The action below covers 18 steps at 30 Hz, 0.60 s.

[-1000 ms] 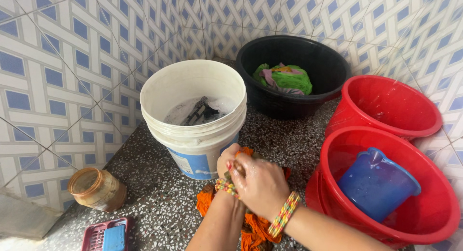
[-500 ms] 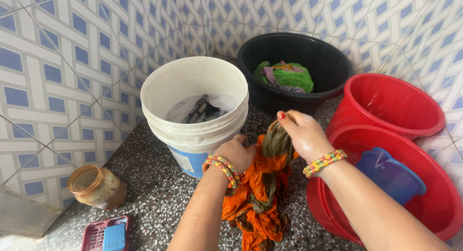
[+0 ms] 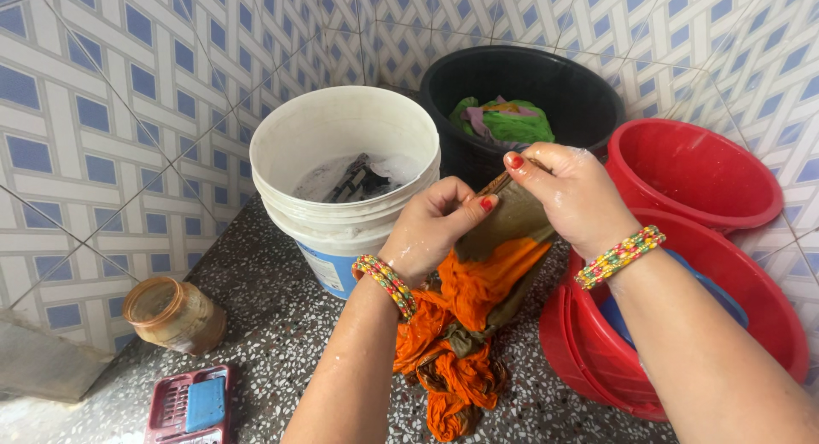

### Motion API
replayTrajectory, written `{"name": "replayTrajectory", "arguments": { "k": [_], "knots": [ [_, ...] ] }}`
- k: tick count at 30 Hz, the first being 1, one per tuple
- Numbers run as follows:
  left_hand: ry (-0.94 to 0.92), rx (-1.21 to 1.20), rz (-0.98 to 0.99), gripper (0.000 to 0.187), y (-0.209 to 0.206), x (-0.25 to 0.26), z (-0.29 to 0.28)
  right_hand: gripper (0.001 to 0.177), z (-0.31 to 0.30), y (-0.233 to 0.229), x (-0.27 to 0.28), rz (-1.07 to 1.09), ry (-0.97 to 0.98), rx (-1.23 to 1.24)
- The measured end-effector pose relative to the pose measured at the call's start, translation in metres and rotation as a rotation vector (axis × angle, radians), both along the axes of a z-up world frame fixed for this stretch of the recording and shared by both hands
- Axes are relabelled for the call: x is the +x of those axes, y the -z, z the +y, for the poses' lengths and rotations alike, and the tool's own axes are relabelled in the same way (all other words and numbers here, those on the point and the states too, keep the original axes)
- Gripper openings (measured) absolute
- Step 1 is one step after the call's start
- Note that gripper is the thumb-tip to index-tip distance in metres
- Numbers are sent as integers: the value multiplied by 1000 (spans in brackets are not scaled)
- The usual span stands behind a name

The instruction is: The person washes clothes by hand using a bucket and several basins, scrubbing and wringing out various fabric items in soapy water.

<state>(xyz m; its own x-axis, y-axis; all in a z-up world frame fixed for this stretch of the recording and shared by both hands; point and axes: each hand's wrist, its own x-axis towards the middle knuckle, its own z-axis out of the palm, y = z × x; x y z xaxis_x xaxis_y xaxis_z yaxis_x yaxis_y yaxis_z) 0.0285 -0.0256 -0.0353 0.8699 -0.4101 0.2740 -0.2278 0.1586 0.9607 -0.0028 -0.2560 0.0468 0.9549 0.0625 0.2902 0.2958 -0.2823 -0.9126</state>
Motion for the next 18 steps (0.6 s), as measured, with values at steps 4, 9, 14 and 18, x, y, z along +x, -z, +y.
{"name": "replayTrajectory", "arguments": {
  "k": [4, 9, 14, 18],
  "knots": [
    [18, 182, -90, 26, -9, -5, -2, 27, -3, -17, -9, -8, 16, 61],
    [-84, 348, -55, 43, -11, -5, 12, 30, -31, -40, -13, -232, 173, 43],
    [-6, 152, 116, 55, 28, 11, 35, 11, -93, -44, 1, -467, 230, 295],
    [-30, 314, 150, 59, 61, 11, 45, 21, -163, -47, 17, -631, 175, 574]
  ]
}}
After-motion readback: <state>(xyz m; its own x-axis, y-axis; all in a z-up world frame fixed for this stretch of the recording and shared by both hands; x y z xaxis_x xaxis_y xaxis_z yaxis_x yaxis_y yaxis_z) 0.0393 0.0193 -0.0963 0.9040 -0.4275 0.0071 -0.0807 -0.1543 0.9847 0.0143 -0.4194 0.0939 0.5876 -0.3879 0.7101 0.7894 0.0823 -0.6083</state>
